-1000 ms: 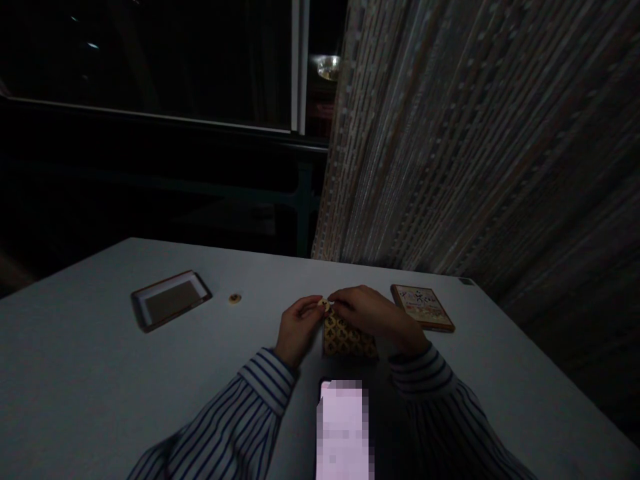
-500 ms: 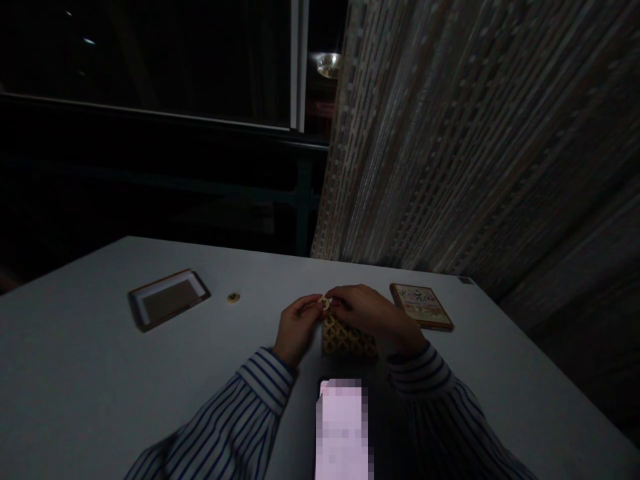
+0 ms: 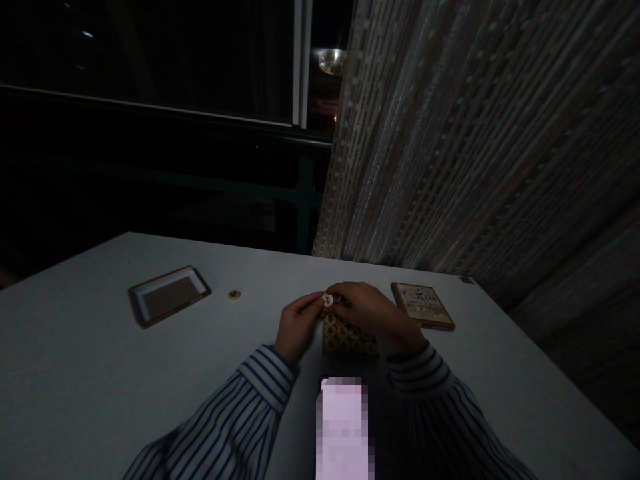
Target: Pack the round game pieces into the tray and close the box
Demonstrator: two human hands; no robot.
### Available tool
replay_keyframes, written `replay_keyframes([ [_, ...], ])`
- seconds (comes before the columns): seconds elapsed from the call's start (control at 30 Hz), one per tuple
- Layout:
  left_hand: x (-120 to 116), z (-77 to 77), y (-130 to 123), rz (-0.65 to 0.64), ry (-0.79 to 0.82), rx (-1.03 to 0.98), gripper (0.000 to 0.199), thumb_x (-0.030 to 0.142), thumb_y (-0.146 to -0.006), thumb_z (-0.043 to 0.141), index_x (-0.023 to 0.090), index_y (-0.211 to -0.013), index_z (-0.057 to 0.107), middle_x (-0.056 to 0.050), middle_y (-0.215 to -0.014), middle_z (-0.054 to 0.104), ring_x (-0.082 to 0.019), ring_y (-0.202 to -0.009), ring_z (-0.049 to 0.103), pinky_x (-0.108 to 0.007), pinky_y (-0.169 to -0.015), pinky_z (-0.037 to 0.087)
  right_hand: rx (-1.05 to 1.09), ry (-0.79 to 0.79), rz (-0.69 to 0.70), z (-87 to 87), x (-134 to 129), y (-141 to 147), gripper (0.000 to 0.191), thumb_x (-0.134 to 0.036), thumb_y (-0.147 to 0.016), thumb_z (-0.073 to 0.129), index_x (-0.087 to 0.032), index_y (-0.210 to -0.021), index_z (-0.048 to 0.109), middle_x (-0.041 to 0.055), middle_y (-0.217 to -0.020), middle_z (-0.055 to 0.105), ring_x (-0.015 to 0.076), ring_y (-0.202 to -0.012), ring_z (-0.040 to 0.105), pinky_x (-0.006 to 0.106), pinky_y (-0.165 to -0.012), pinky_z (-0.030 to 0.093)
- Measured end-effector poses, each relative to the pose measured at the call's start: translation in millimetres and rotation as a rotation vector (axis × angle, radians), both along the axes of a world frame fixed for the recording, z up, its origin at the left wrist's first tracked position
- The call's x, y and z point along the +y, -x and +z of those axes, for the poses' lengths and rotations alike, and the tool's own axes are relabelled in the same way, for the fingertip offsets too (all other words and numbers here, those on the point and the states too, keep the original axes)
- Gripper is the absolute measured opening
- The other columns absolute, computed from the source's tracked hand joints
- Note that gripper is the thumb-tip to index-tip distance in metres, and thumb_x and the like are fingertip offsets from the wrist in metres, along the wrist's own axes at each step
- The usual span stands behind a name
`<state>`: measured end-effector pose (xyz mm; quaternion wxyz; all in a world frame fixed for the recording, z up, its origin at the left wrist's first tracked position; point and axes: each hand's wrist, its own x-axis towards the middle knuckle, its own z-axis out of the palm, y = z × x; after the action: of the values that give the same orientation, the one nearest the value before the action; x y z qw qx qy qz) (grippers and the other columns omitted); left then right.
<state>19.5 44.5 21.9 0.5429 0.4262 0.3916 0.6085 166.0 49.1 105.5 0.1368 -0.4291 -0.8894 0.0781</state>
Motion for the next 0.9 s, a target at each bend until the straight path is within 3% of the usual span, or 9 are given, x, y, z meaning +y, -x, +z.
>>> replay_keyframes([
  [0.27, 1.0, -3.0, 0.1, 0.002, -0.001, 0.008, 0.028, 0.032, -0.065, 0.069, 0.013, -0.087, 0.068, -0.007, -0.086, 0.070, -0.017, -0.078, 0.063, -0.028, -0.076, 0.049, -0.031, -0.022, -0.007, -3.1, 2.5, -0.1, 0.027, -0.029, -0.083, 0.051, -0.021, -0.107, 0.059, 0.0060, -0.102, 0.064, 0.0193, -0.097, 0.056, 0.029, -0.081, 0.038],
  [0.67, 2.1, -5.7, -0.2, -0.015, 0.001, 0.026, 0.029, 0.034, -0.068, 0.066, 0.015, -0.090, 0.069, -0.005, -0.086, 0.071, -0.017, -0.080, 0.063, -0.029, -0.080, 0.048, -0.064, -0.042, -0.006, -2.1, 3.0, -4.1, 0.027, -0.029, -0.082, 0.050, -0.019, -0.105, 0.059, 0.0066, -0.099, 0.065, 0.0195, -0.091, 0.058, 0.028, -0.076, 0.039],
  [0.9, 5.7, -13.7, 1.3, 0.101, -0.009, 0.173, 0.027, 0.032, -0.068, 0.065, 0.015, -0.088, 0.069, -0.007, -0.085, 0.069, -0.018, -0.080, 0.062, -0.031, -0.079, 0.048, -0.060, -0.022, -0.073, 2.4, 4.6, -15.2, 0.031, -0.032, -0.082, 0.049, -0.019, -0.108, 0.059, 0.0069, -0.102, 0.065, 0.0192, -0.091, 0.058, 0.028, -0.075, 0.039],
])
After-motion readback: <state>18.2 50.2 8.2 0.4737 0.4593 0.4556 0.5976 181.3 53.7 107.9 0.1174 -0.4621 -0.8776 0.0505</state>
